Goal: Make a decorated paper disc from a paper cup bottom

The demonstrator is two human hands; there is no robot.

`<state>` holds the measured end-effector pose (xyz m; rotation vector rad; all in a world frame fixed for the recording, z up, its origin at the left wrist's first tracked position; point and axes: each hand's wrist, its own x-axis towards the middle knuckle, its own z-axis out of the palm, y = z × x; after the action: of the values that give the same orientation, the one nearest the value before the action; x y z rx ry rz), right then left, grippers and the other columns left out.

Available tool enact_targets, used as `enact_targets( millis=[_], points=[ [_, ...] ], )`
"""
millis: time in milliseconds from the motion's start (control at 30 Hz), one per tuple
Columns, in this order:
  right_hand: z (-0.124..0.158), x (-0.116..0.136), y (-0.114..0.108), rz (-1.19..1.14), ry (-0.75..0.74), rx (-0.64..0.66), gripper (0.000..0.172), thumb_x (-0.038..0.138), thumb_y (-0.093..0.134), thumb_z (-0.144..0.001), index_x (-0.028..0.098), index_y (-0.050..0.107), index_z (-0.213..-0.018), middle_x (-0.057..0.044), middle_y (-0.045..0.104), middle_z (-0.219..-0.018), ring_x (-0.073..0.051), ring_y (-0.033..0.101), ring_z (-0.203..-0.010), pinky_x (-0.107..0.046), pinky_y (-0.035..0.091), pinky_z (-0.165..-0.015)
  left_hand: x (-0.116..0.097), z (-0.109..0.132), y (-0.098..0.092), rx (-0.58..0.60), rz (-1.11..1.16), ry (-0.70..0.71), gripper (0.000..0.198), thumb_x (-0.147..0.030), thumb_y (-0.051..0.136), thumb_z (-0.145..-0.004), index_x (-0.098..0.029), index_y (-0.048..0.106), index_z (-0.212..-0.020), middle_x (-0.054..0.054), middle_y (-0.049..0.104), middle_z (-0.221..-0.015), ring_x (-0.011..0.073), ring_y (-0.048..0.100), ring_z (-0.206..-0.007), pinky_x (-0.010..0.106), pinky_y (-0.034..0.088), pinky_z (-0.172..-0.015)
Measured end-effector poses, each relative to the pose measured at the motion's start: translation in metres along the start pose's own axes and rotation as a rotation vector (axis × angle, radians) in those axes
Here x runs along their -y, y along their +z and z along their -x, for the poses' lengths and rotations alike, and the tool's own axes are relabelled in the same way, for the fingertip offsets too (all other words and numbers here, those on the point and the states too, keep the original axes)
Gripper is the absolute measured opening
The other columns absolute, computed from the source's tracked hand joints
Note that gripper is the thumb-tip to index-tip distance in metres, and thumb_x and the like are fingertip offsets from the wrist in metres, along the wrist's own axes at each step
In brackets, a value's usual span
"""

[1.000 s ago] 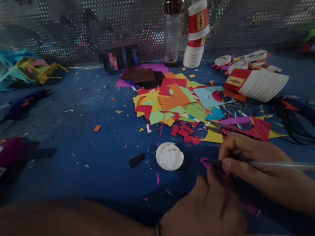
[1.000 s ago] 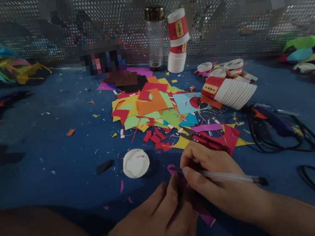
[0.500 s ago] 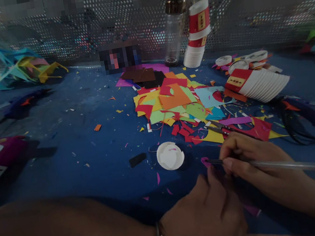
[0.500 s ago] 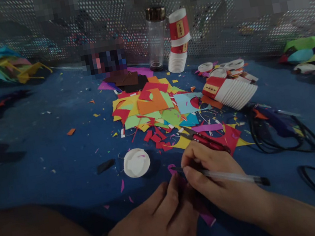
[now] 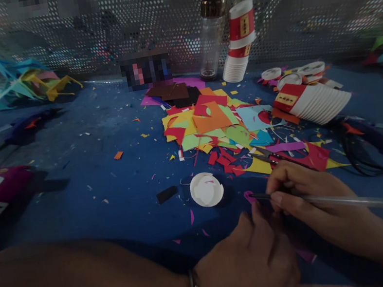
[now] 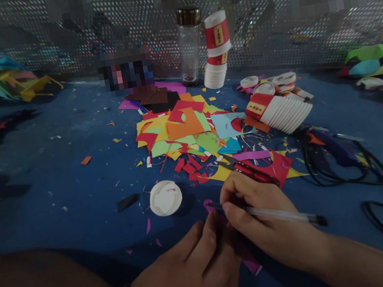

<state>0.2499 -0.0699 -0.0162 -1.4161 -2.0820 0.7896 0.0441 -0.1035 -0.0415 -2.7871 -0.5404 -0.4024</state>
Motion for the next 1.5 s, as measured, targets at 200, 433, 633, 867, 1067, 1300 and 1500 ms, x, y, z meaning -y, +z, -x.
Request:
enact_targets(
  millis=[200,433,633,867,1067,1300,1500],
  points=[
    [0.001,-0.001,0.001,-0.012,-0.001,-0.004,0.017,0.026,0.051,-0.096,0.024,0.058,-0.081,0.004,0.057,-0.061,-0.011,0.053,-0.049,-0.023,0.038,-0.044,0.001,0.001,-0.001,0.031,0.005,0.012,0.039,-0.029,0.045,-0.107,-0.011,0.069,-0.132,0.016,0.071,-0.138,0.0286,0.069,-0.122,0.040,0.049,-0.105],
    [-0.004,0.006,-0.001,-0.018,0.008,0.007,0.016,0.025,0.052,-0.092,0.024,0.057,-0.077,0.004,0.057,-0.058,-0.011,0.054,-0.047,-0.023,0.039,-0.041,-0.001,0.001,0.001,-0.013,0.000,-0.021,0.041,-0.026,0.041,-0.107,-0.009,0.070,-0.129,0.015,0.075,-0.129,0.0274,0.072,-0.117,0.037,0.051,-0.104],
    [-0.002,0.005,-0.001,-0.005,-0.038,-0.010,0.017,0.023,0.051,-0.093,0.024,0.057,-0.078,0.004,0.059,-0.059,-0.011,0.056,-0.047,-0.022,0.041,-0.042,-0.001,-0.001,-0.001,-0.052,0.005,-0.028,0.038,-0.022,0.042,-0.106,-0.015,0.075,-0.124,0.008,0.076,-0.128,0.0262,0.072,-0.116,0.037,0.051,-0.102],
    [0.001,-0.001,0.000,-0.016,-0.013,-0.009,0.016,0.022,0.052,-0.096,0.025,0.057,-0.081,0.005,0.060,-0.062,-0.011,0.059,-0.051,-0.022,0.045,-0.046,-0.002,0.000,-0.001,-0.026,-0.008,-0.027,0.037,-0.024,0.044,-0.107,-0.013,0.072,-0.128,0.009,0.075,-0.130,0.0275,0.071,-0.120,0.038,0.051,-0.103],
    [0.000,-0.001,-0.001,0.011,-0.029,-0.041,0.017,0.022,0.051,-0.094,0.025,0.057,-0.079,0.005,0.058,-0.060,-0.010,0.056,-0.048,-0.022,0.043,-0.044,-0.001,0.001,-0.001,-0.017,0.023,-0.039,0.038,-0.026,0.044,-0.107,-0.014,0.073,-0.127,0.008,0.076,-0.130,0.0284,0.070,-0.121,0.038,0.051,-0.103],
    [0.002,-0.004,0.001,0.002,-0.037,-0.049,0.016,0.020,0.051,-0.096,0.025,0.057,-0.082,0.005,0.058,-0.063,-0.010,0.058,-0.050,-0.021,0.044,-0.047,-0.001,-0.001,-0.003,-0.039,0.007,-0.046,0.037,-0.026,0.045,-0.106,-0.014,0.073,-0.127,0.008,0.076,-0.129,0.0277,0.071,-0.120,0.036,0.052,-0.101],
    [0.001,-0.004,0.002,0.011,-0.052,-0.039,0.017,0.020,0.051,-0.096,0.025,0.057,-0.081,0.005,0.059,-0.063,-0.009,0.059,-0.050,-0.021,0.044,-0.046,-0.002,0.000,0.000,-0.034,0.003,-0.037,0.038,-0.027,0.043,-0.106,-0.012,0.073,-0.125,0.011,0.077,-0.127,0.0282,0.073,-0.118,0.036,0.053,-0.100]
  ],
)
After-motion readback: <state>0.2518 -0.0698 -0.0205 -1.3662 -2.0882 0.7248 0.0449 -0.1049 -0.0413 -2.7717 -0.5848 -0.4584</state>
